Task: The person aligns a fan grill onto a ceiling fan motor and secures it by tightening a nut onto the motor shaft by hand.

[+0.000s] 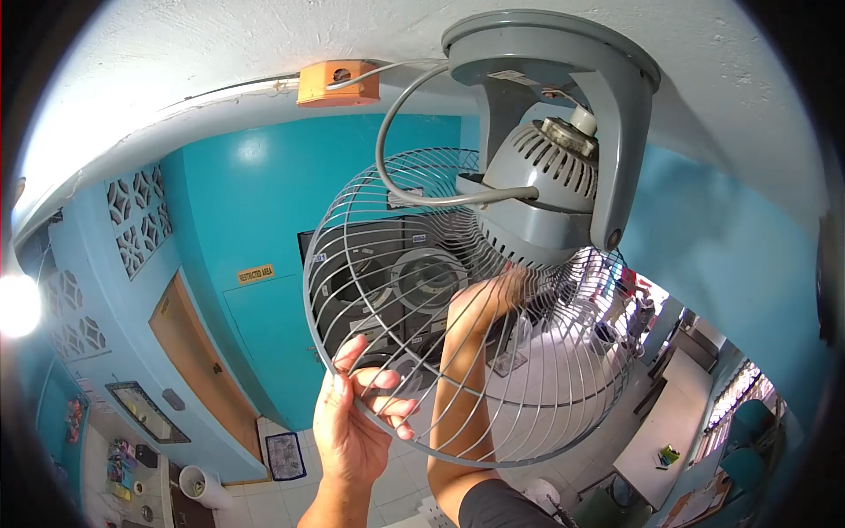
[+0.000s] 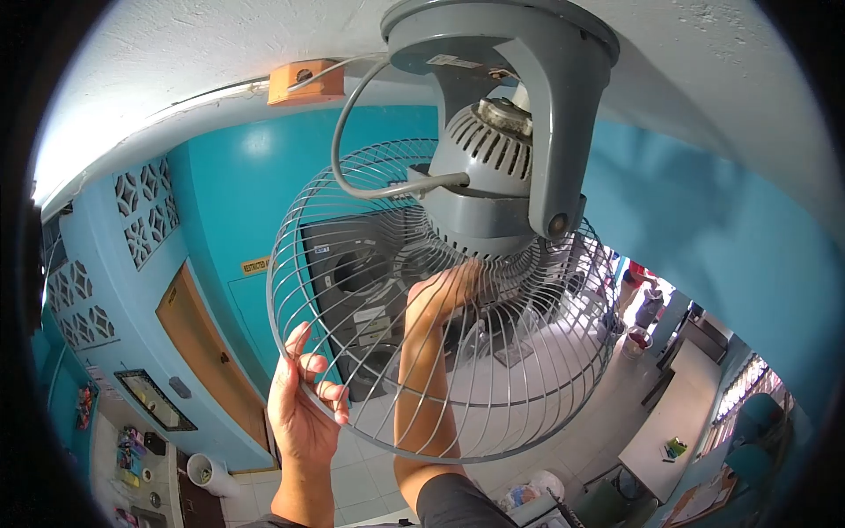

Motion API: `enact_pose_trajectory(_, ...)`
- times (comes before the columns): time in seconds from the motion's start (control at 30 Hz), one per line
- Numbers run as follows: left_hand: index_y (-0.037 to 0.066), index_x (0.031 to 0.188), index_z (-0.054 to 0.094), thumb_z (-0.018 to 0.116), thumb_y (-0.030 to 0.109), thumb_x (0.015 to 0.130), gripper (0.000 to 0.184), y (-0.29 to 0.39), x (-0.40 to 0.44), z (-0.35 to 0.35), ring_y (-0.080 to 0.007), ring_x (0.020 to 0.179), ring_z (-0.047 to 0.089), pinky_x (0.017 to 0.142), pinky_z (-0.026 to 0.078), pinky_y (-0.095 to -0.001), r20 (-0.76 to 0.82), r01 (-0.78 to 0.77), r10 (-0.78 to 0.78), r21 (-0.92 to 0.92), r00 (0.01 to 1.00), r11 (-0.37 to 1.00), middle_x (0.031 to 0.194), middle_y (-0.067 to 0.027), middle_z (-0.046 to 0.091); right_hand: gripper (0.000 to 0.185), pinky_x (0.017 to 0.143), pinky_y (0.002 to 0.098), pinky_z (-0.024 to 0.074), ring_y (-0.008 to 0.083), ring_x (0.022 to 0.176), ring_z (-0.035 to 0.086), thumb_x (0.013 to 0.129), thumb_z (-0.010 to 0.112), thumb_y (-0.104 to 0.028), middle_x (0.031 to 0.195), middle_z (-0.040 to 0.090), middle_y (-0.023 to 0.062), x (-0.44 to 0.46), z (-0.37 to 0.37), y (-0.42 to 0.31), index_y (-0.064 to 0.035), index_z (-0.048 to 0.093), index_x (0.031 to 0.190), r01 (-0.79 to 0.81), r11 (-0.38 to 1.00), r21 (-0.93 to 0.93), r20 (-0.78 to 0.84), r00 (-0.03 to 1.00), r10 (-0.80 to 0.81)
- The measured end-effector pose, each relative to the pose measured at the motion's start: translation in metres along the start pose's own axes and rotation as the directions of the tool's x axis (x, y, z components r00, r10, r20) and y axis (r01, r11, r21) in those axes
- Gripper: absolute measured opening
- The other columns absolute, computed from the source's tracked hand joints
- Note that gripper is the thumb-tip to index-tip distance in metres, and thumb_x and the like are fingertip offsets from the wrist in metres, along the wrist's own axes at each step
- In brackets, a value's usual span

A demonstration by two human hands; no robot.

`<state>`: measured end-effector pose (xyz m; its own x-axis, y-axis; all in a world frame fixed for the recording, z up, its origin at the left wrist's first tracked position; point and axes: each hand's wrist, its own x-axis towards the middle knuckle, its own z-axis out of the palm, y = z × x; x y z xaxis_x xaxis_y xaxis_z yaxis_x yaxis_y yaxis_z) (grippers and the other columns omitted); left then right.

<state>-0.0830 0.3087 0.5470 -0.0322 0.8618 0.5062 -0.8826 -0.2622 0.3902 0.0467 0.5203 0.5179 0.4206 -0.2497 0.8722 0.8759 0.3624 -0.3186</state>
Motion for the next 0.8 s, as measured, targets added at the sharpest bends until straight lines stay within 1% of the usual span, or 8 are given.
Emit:
enact_pose_trajectory(0.03, -0.001, 0.122, 0.024, 0.032, 0.022, 0.089, 0.042, -0.001, -0.001, 0.001, -0.0224, 0.062, 0.061, 0.037, 0.049, -0.0285, -0.025, 0.001, 0.000, 0.055, 1.000, 0.999, 0.085, -0.0103, 0.056, 0.034, 0.092, 0.0478, 0.0280, 0.0404, 0.104, 0.042, 0.076, 0.038, -0.004, 0.109, 0.044, 0.0295, 0.008, -0.015, -0.012, 0.0160, 0.042, 0.103, -0.114, 0.979, -0.171, 0.177, 0.974, 0.144)
enact_pose_trajectory(0.33, -0.001, 0.122, 0.025, 0.033, 0.023, 0.088, 0.042, -0.003, 0.000, -0.001, -0.0227, 0.064, 0.062, 0.037, 0.050, -0.0292, -0.022, 0.008, -0.007, 0.043, 1.000, 0.999, 0.086, -0.0107, 0.056, 0.037, 0.093, 0.0426, 0.0287, 0.0363, 0.104, 0.043, 0.079, 0.034, -0.007, 0.110, 0.044, 0.0269, 0.009, -0.014, -0.008, 0.0146, 0.040, 0.107, 0.072, 0.977, -0.202, 0.102, 0.993, -0.052)
enact_pose_trajectory(0.5, 0.000, 0.121, 0.026, 0.033, 0.024, 0.088, 0.042, -0.005, 0.000, 0.000, -0.0222, 0.064, 0.061, 0.038, 0.050, -0.0290, -0.026, 0.024, -0.023, 0.035, 0.999, 0.999, 0.085, -0.0100, 0.055, 0.038, 0.093, 0.0398, 0.0292, 0.0340, 0.105, 0.043, 0.080, 0.031, -0.008, 0.111, 0.045, 0.0255, 0.015, -0.014, -0.014, 0.0139, 0.039, 0.110, 0.169, 0.900, -0.401, 0.105, 0.985, -0.137)
enact_pose_trajectory(0.53, 0.000, 0.121, 0.026, 0.033, 0.024, 0.088, 0.042, -0.005, 0.001, 0.000, -0.0222, 0.064, 0.061, 0.038, 0.050, -0.0290, -0.024, 0.035, -0.034, 0.032, 0.999, 0.999, 0.085, -0.0100, 0.055, 0.038, 0.093, 0.0392, 0.0292, 0.0336, 0.105, 0.043, 0.080, 0.031, -0.009, 0.111, 0.045, 0.0252, 0.021, -0.017, -0.019, 0.0137, 0.039, 0.110, 0.235, 0.811, -0.536, 0.133, 0.972, -0.194)
enact_pose_trajectory(0.57, 0.000, 0.121, 0.026, 0.033, 0.023, 0.088, 0.041, -0.005, 0.001, -0.001, -0.0220, 0.064, 0.061, 0.038, 0.050, -0.0286, -0.023, 0.030, -0.029, 0.041, 0.999, 0.999, 0.084, -0.0097, 0.055, 0.036, 0.092, 0.0387, 0.0311, 0.0327, 0.101, 0.047, 0.081, 0.028, -0.007, 0.108, 0.048, 0.0242, 0.032, -0.038, -0.040, 0.0124, 0.044, 0.107, 0.532, 0.331, -0.780, 0.550, 0.834, -0.046)
enact_pose_trajectory(0.6, 0.000, 0.121, 0.027, 0.033, 0.023, 0.088, 0.040, -0.005, 0.001, -0.001, -0.0218, 0.063, 0.061, 0.038, 0.050, -0.0283, -0.023, 0.026, -0.025, 0.050, 0.999, 0.998, 0.084, -0.0094, 0.055, 0.033, 0.091, 0.0379, 0.0329, 0.0309, 0.103, 0.046, 0.080, 0.031, -0.006, 0.107, 0.049, 0.0237, 0.047, -0.046, -0.042, 0.0105, 0.050, 0.102, 0.436, -0.087, -0.896, 0.430, 0.800, -0.417)
enact_pose_trajectory(0.67, 0.000, 0.121, 0.028, 0.033, 0.022, 0.088, 0.039, -0.006, 0.001, -0.002, -0.0215, 0.063, 0.061, 0.038, 0.050, -0.0276, -0.038, 0.036, -0.034, 0.052, 0.999, 0.998, 0.083, -0.0089, 0.054, 0.030, 0.087, 0.0389, 0.0376, 0.0299, 0.096, 0.050, 0.077, 0.037, -0.006, 0.102, 0.053, 0.0183, 0.034, -0.028, -0.043, 0.0081, 0.051, 0.100, 0.657, 0.204, -0.726, 0.687, 0.702, 0.188)
enact_pose_trajectory(0.8, 0.002, 0.121, 0.027, 0.034, 0.023, 0.088, 0.039, -0.007, 0.001, -0.002, -0.0245, 0.065, 0.061, 0.041, 0.051, -0.0305, 0.005, 0.047, -0.047, 0.000, 0.999, 0.999, 0.084, -0.0113, 0.055, 0.027, 0.087, 0.0359, 0.0376, 0.0281, 0.097, 0.050, 0.078, 0.039, -0.004, 0.104, 0.052, 0.0204, 0.038, -0.036, -0.038, 0.0089, 0.051, 0.098, 0.626, 0.264, -0.734, 0.657, 0.753, 0.040)
